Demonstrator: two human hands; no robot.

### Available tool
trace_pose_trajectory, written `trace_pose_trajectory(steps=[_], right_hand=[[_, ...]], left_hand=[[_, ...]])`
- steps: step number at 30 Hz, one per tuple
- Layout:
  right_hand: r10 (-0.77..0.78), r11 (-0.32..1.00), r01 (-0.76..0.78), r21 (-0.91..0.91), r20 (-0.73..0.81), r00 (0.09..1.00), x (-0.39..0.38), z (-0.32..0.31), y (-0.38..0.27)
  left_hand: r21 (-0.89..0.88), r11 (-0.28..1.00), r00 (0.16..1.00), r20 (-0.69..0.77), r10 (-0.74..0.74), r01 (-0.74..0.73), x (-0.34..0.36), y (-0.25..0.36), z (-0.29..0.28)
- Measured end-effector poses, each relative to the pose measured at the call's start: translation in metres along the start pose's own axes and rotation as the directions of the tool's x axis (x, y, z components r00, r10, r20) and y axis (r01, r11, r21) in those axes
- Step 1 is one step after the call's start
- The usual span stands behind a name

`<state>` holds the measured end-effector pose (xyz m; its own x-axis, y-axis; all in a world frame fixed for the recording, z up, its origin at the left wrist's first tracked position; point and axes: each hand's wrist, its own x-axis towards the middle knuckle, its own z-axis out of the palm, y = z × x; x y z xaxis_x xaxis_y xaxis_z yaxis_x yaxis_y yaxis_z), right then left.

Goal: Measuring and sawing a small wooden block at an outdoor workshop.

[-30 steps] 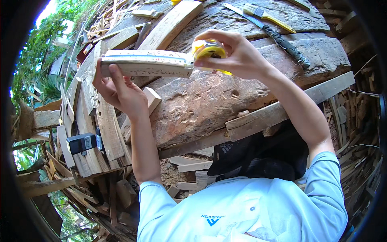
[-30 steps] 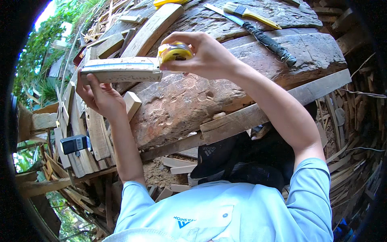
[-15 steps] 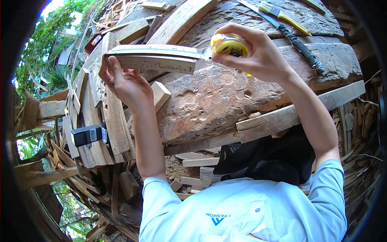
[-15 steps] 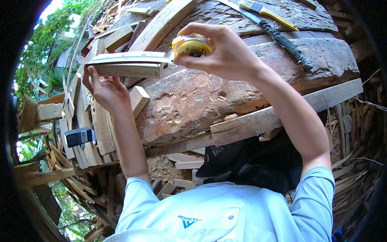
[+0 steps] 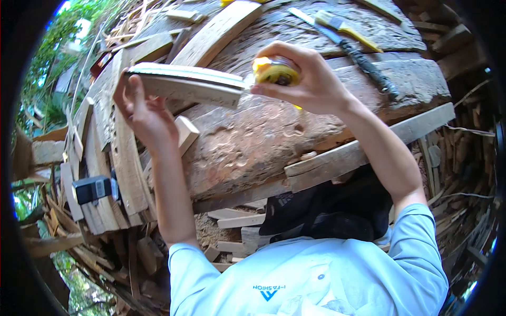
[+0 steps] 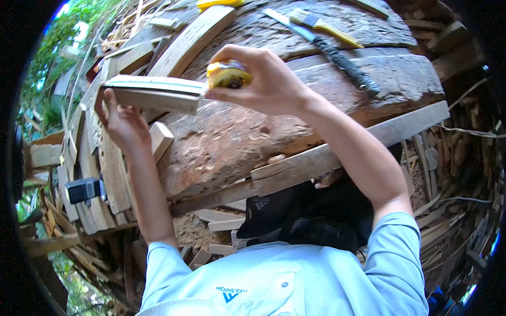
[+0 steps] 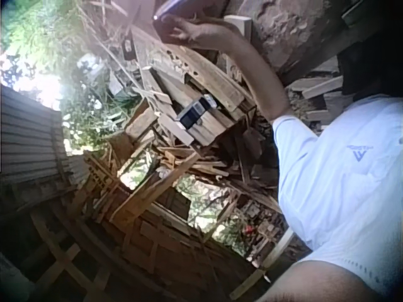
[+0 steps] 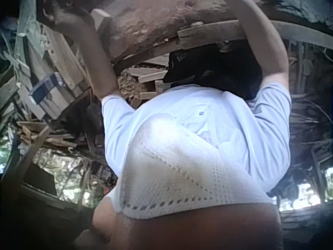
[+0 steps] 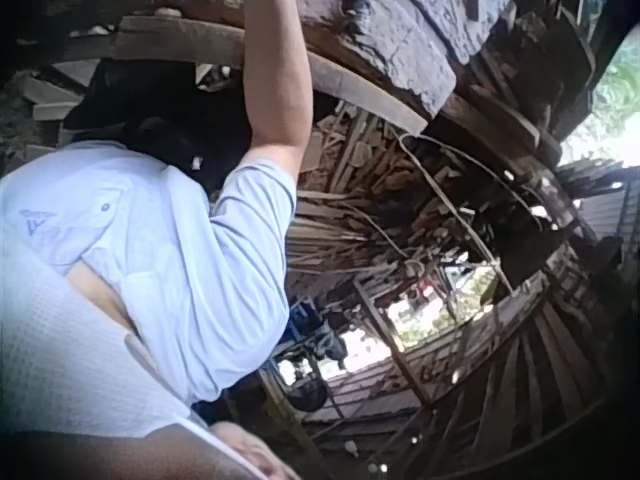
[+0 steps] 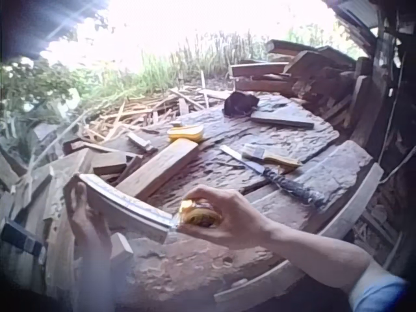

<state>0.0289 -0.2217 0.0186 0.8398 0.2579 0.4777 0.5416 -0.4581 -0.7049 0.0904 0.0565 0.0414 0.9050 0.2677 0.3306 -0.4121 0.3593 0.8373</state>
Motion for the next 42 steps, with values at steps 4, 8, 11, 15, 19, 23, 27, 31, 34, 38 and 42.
trace_pose_trajectory(steps=[4, 8, 11, 15, 19, 23, 27, 31, 34, 38, 42], right_hand=[[0.334, 0.941, -0.318, 0.118, -0.169, 0.927, 0.011, -0.016, -0.004], [0.205, 0.878, -0.331, -0.345, -0.352, 0.913, 0.006, -0.036, 0.028], [0.202, 0.833, -0.312, -0.456, -0.276, 0.940, 0.005, -0.032, 0.039], [0.278, 0.898, -0.335, -0.286, -0.220, 0.935, 0.009, -0.030, 0.036], [0.228, 0.811, -0.420, -0.408, -0.441, 0.868, 0.010, -0.063, 0.044], [0.354, 0.530, -0.628, -0.570, -0.524, 0.775, -0.006, -0.102, 0.057], [0.592, 0.459, -0.718, -0.523, -0.422, 0.687, -0.008, -0.114, 0.056], [0.699, 0.248, -0.717, -0.652, -0.392, 0.598, -0.008, -0.114, 0.039], [0.809, 0.198, -0.707, -0.679, -0.294, 0.509, -0.010, -0.126, 0.031], [0.795, 0.281, -0.659, -0.698, -0.216, 0.567, -0.035, -0.142, 0.025], [0.678, 0.442, -0.621, -0.647, -0.212, 0.704, -0.061, -0.146, 0.018]], left_hand=[[-0.002, 0.994, 0.994, 0.001, -0.113, 0.114, 0.009, -0.006, -0.014], [-0.007, 0.974, 0.970, 0.093, -0.225, 0.226, 0.006, -0.013, -0.006], [0.054, 0.976, 0.951, 0.219, -0.220, 0.213, -0.003, -0.013, 0.001], [0.071, 0.970, 0.937, 0.252, -0.242, 0.231, -0.010, -0.015, 0.002], [0.085, 0.979, 0.949, 0.245, -0.198, 0.183, -0.016, -0.015, 0.005], [0.045, 0.977, 0.934, 0.287, -0.212, 0.207, -0.019, -0.026, 0.002], [0.059, 0.992, 0.929, 0.347, -0.127, 0.114, -0.023, -0.029, 0.003], [0.013, 0.988, 0.884, 0.445, -0.144, 0.155, -0.029, -0.023, 0.009], [0.162, 0.976, 0.836, 0.507, -0.210, 0.147, -0.024, -0.016, 0.004], [0.399, 0.915, 0.797, 0.569, -0.204, -0.051, -0.015, 0.002, 0.016], [0.183, 0.953, 0.743, 0.598, -0.301, 0.239, -0.017, 0.011, 0.016]])
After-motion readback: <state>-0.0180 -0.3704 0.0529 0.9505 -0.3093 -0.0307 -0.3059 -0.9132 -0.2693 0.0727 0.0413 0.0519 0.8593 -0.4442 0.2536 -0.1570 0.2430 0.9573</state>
